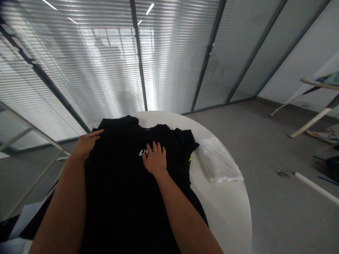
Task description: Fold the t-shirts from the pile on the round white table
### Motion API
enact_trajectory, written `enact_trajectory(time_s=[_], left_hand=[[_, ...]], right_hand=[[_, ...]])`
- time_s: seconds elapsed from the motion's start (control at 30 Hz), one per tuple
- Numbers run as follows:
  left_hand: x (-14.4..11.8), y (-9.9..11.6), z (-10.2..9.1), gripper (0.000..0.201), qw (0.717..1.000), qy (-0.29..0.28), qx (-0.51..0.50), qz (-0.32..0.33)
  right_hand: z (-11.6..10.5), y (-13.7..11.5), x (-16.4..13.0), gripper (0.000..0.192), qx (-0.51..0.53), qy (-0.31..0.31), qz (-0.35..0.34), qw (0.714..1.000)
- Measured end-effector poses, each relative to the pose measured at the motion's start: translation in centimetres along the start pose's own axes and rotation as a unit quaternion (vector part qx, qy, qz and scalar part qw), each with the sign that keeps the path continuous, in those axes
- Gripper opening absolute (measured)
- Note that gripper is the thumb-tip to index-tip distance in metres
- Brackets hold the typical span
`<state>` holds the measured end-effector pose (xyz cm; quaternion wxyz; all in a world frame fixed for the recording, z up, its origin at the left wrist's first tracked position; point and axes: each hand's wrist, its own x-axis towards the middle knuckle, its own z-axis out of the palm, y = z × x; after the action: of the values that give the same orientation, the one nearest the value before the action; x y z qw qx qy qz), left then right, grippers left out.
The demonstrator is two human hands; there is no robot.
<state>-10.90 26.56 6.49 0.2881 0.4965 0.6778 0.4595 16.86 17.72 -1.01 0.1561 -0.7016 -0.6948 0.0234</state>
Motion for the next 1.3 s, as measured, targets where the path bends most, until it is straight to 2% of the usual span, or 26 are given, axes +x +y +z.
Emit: enact_trajectory(time_s=[0.1, 0.2, 0.23, 0.33, 0.4, 0.47, 0.57, 0.7, 0.77, 0.87, 1.1, 1.2, 1.3], left_hand=[[0.6, -0.3, -0.3, 0.043, 0.998, 0.014, 0.062, 0.009], [1.6, -0.6, -1.0, 0.037, 0.985, 0.042, 0.17, 0.016], [1.9, -0.7, -1.2, 0.034, 0.976, 0.024, 0.215, 0.018], [2.1, -0.6, -1.8, 0.035, 0.951, -0.076, 0.3, -0.01], [1.8, -0.3, -2.1, 0.044, 0.949, -0.118, 0.29, -0.027], [1.3, 0.3, -2.6, 0.054, 0.956, -0.125, 0.267, -0.009], [0.6, 1.3, -3.2, 0.062, 0.952, -0.139, 0.263, 0.072], [0.0, 2.6, -3.4, 0.055, 0.932, -0.132, 0.305, 0.143], [-0.3, 3.1, -3.1, 0.052, 0.927, -0.123, 0.313, 0.166], [-0.6, 3.4, -2.5, 0.052, 0.923, -0.139, 0.308, 0.187], [-0.4, 3.4, -1.7, 0.053, 0.911, -0.155, 0.34, 0.177], [-0.1, 3.2, -0.8, 0.052, 0.913, -0.129, 0.331, 0.199], [-0.2, 3.0, 0.6, 0.052, 0.93, -0.097, 0.29, 0.202]], right_hand=[[0.1, 0.1, 0.0, 0.056, -0.001, 0.002, -0.001, 1.0], [0.2, 0.1, 0.0, 0.055, -0.004, 0.001, -0.001, 1.0], [0.2, 0.1, 0.0, 0.055, -0.005, 0.001, -0.001, 1.0], [0.2, 0.2, -0.1, 0.055, -0.006, 0.004, -0.005, 1.0], [0.2, 0.2, 0.0, 0.055, -0.007, 0.005, -0.005, 1.0], [0.2, 0.2, 0.0, 0.056, -0.008, 0.0, -0.004, 1.0], [0.2, 0.2, 0.0, 0.056, -0.008, -0.008, -0.002, 1.0], [0.2, 0.1, 0.0, 0.056, -0.007, -0.004, -0.006, 1.0], [0.3, 0.2, 0.0, 0.056, -0.007, -0.004, -0.006, 1.0], [0.3, 0.2, 0.0, 0.056, -0.007, -0.002, -0.005, 1.0], [0.2, 0.2, 0.0, 0.056, -0.007, -0.009, -0.001, 1.0], [0.1, 0.1, 0.0, 0.056, -0.008, -0.008, 0.0, 1.0], [0.0, 0.1, 0.0, 0.056, -0.007, -0.009, -0.001, 1.0]])
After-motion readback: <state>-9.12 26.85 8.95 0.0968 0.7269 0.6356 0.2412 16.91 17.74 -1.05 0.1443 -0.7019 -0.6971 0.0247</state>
